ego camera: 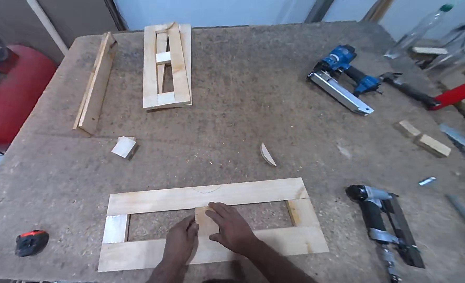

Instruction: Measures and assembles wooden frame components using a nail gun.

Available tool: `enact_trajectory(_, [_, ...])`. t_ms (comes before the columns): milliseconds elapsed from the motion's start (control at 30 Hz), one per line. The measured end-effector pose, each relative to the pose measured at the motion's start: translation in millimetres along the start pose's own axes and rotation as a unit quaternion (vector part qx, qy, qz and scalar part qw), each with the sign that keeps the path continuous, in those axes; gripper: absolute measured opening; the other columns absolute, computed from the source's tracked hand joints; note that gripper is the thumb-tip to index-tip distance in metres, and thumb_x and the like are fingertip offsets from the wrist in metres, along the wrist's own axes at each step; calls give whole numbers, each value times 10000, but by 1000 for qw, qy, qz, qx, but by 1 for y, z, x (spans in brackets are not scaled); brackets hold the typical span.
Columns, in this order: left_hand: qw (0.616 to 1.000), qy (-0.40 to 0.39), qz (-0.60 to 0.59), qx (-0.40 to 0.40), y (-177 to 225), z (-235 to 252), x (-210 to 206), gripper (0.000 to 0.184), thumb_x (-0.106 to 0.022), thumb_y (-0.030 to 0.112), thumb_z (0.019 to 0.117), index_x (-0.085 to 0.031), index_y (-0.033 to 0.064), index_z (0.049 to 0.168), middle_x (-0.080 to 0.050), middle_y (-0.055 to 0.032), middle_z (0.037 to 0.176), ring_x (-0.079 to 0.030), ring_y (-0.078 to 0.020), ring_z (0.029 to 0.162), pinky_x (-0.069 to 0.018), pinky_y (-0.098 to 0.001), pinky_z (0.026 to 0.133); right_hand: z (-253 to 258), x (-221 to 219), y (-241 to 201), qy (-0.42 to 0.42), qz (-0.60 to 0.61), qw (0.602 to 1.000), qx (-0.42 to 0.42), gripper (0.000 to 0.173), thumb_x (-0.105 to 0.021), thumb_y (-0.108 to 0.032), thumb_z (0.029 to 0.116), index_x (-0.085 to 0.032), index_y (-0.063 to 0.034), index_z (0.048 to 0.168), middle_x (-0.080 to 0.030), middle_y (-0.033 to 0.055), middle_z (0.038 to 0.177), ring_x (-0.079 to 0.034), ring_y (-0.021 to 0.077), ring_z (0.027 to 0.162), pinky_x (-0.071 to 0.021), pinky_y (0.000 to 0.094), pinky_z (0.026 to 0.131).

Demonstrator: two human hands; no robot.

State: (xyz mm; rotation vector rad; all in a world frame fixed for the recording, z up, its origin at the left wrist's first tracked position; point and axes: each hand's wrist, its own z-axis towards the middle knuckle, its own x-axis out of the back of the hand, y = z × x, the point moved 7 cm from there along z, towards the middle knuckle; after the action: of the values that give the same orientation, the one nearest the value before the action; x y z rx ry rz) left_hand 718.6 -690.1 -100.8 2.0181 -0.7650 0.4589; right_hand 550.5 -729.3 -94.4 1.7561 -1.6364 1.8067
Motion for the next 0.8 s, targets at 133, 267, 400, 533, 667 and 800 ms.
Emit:
enact_trajectory(133, [1000, -8, -27, 3, -15, 3, -5, 426, -527, 356, 1052, -620, 139, 1407, -737, -54, 1190, -715, -170, 1060, -558, -424, 1003, -4, -2, -2, 29, -7, 1000, -3, 656, -761, -430, 879, -556, -212, 1464, -447, 47, 1605, -388, 283, 1496, -368, 530, 1181])
enact_trajectory(267, [1000, -13, -2, 24, -15, 7, -10, 425, -528, 433, 1033, -671, 193, 1353, -750, -23, 1158, -712, -183, 1066, -545, -481, 997, -1, 2, -6, -6, -19, 1000, -9, 677, -776, -410, 870, -548, -203, 1473, -437, 60, 1610, -375, 310, 1498, -341, 545, 1193])
enact_trajectory(400, [999, -35, 6, 38, -16, 11, -11, 410, -516, 437, 1034, -691, 199, 1319, -750, -18, 1155, -707, -187, 1076, -539, -498, 996, 0, 4, -8, -18, -27, 999, 2, 677, -778, -404, 872, -549, -184, 1471, -443, 76, 1601, -391, 320, 1485, -328, 542, 1203])
enact_trajectory(533, [997, -61, -7, 44, -16, 13, -12, 390, -527, 415, 1033, -698, 188, 1299, -747, -29, 1156, -704, -190, 1080, -538, -492, 1002, -5, -1, -6, -1, -36, 999, -18, 683, -765, -401, 879, -528, -205, 1489, -413, 80, 1624, -358, 335, 1503, -331, 550, 1200])
enact_trajectory(667, [997, -72, 1, 40, -15, 13, -12, 367, -515, 405, 1044, -711, 193, 1270, -752, -36, 1124, -710, -203, 1057, -540, -513, 980, -31, -6, 3, 144, 25, 981, -130, 777, -824, -461, 804, -576, -104, 1449, -533, 217, 1486, -512, 363, 1390, -440, 497, 1150])
enact_trajectory(800, [997, -70, 3, 42, -15, 13, -13, 382, -522, 413, 1039, -707, 182, 1279, -752, -48, 1128, -710, -216, 1064, -537, -523, 985, -40, -23, 15, 59, 89, 977, -184, 624, -697, -544, 905, -658, -92, 1335, -717, 116, 1195, -648, 303, 1169, -487, 485, 1058])
